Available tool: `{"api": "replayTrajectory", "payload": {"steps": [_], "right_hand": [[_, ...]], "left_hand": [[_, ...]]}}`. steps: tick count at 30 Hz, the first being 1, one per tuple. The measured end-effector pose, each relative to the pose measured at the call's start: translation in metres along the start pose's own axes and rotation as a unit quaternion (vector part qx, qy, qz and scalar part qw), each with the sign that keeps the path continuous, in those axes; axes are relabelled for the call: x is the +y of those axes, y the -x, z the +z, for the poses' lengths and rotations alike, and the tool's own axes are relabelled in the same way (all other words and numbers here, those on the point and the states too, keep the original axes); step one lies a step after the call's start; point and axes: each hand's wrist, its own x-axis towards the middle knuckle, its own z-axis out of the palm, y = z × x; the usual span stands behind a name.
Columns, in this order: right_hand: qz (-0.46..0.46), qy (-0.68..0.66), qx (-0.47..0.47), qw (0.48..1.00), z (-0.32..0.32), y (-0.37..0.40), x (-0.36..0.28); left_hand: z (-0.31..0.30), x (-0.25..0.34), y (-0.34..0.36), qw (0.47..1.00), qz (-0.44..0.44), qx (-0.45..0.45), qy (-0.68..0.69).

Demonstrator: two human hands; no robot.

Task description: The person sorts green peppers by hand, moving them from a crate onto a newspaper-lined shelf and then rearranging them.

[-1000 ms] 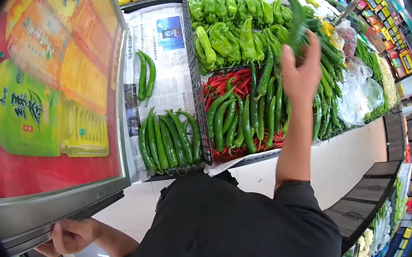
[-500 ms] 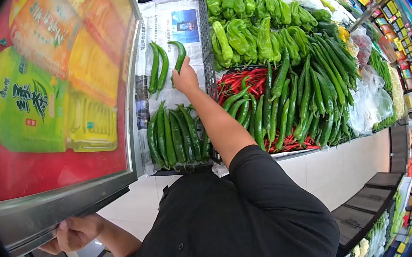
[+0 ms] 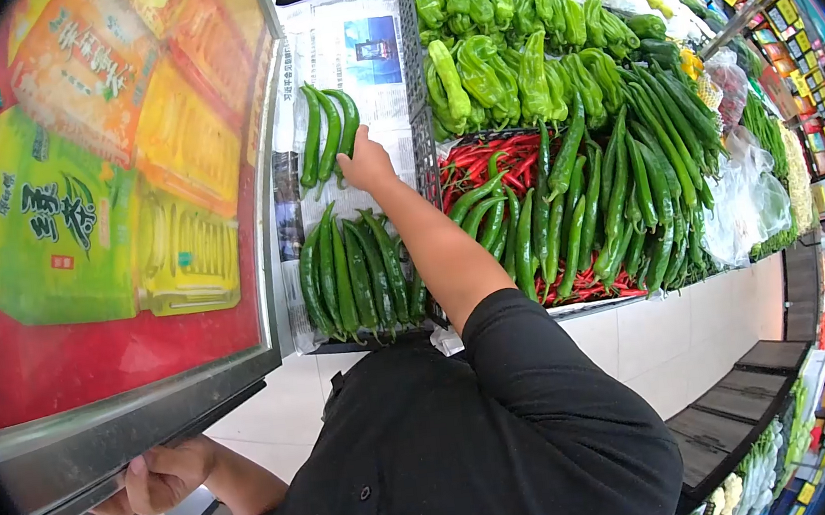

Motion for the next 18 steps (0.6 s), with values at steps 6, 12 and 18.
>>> {"api": "replayTrajectory", "payload": {"steps": [6, 12, 18], "right_hand": [[-0.018, 0.044, -0.020, 0.999, -0.005, -0.003, 0.003], [0.008, -0.122, -0.025, 0.992, -0.061, 0.036, -0.006], [-0.060, -0.272, 0.008, 0.960, -0.183, 0.130, -0.025]], "left_hand": [[0.000, -0.003, -0.003, 0.999, 0.033, -0.004, -0.035], [0.006, 0.038, 0.010, 0.990, 0.033, 0.109, 0.079], [0.093, 0.122, 0.039, 0.881, -0.116, -0.207, 0.408]]}}
